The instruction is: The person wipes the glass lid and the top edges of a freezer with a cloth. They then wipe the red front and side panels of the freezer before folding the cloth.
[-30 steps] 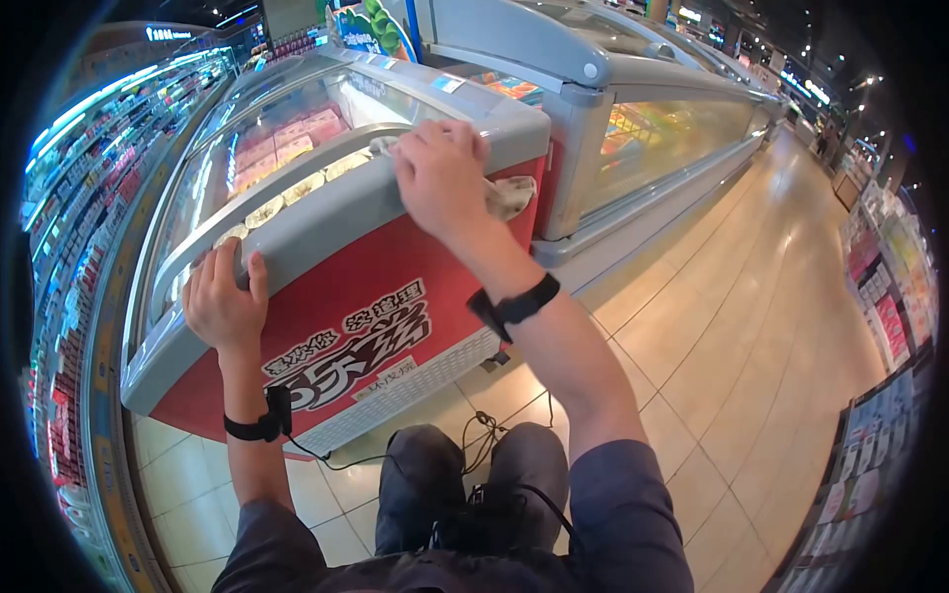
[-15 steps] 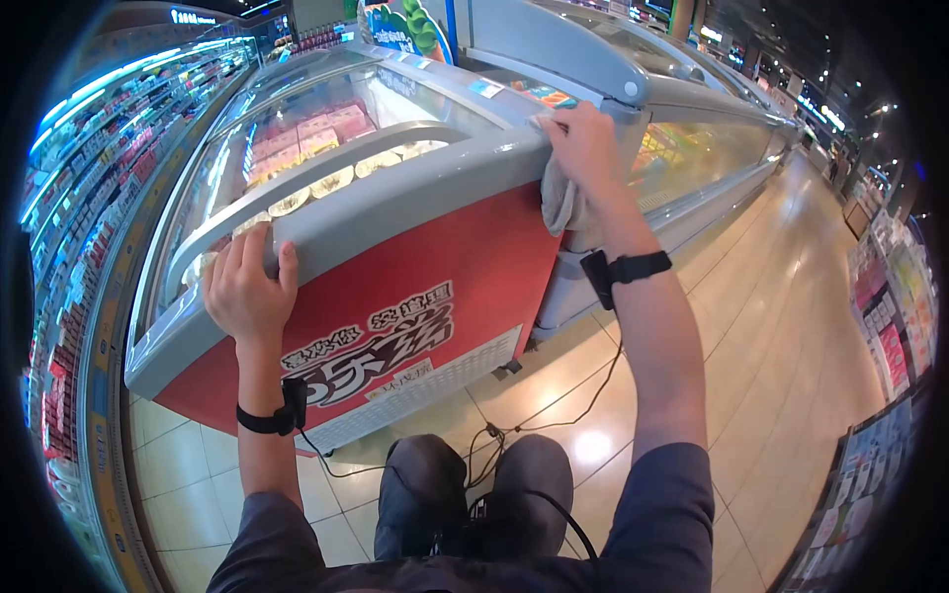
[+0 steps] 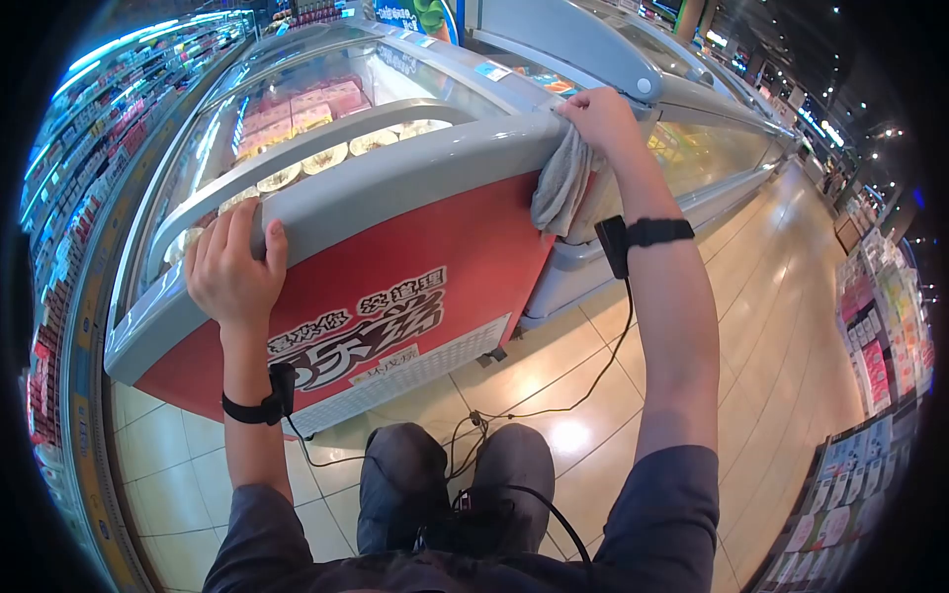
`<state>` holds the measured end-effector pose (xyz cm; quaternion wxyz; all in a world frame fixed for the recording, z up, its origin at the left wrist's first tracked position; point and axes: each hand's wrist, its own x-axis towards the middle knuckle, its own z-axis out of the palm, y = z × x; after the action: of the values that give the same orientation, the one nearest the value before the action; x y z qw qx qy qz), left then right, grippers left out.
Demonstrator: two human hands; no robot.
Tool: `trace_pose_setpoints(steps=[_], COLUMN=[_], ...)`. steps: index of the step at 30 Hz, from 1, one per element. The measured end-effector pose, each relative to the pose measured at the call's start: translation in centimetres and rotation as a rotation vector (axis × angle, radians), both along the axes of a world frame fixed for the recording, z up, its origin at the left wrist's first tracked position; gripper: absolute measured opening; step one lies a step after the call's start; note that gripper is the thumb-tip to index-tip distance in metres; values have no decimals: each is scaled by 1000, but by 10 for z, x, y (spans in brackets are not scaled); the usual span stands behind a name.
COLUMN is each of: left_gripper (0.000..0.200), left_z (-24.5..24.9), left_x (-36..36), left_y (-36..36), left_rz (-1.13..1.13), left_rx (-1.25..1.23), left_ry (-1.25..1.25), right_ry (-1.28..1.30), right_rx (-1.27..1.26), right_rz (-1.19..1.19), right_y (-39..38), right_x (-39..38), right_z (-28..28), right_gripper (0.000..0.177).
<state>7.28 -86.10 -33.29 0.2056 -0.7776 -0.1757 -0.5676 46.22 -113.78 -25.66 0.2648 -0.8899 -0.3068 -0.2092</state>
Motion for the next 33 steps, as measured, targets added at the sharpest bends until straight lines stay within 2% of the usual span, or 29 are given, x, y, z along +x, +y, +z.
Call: trace_pose_setpoints(steps=[5,7,11,17,23,25,28,31,33], left_gripper=[33,31,28,28,28,28,28,28,28], left_z=[0,0,0,-1,-1,-2,1,0,-1], left_x=[-1,-3,0,-2,0,-2,-3,-4,-3], left_y=[-1,-4,-1,-1,1,-2,0,-1,1], left_rz=[12,4,-10,-3,-18,-11,-20,-36,-39], left_rx=[7,-27,-8,-22,-3,-16,-19,-34,-22], left_ry=[5,13,-16,-1,-39,-21,-19,-38,-47], right_ry=[103,49,-49,40,-124,-123,-125,-84,-182], right_rx=[-21,-19,11,-28,25,71,85,90,92], right_rz=[-67,31,41,-97,72,-84,-112,1,15], right_y=[5,-1,-1,11,3,10,22,28,31], right_x=[-7,-19,-24,-23,-33,-21,-16,-49,-63], right_z=[5,1,-5,1,-13,-16,-17,-18,-25], right_gripper=[28,28,26,26,26,27,28,28,28])
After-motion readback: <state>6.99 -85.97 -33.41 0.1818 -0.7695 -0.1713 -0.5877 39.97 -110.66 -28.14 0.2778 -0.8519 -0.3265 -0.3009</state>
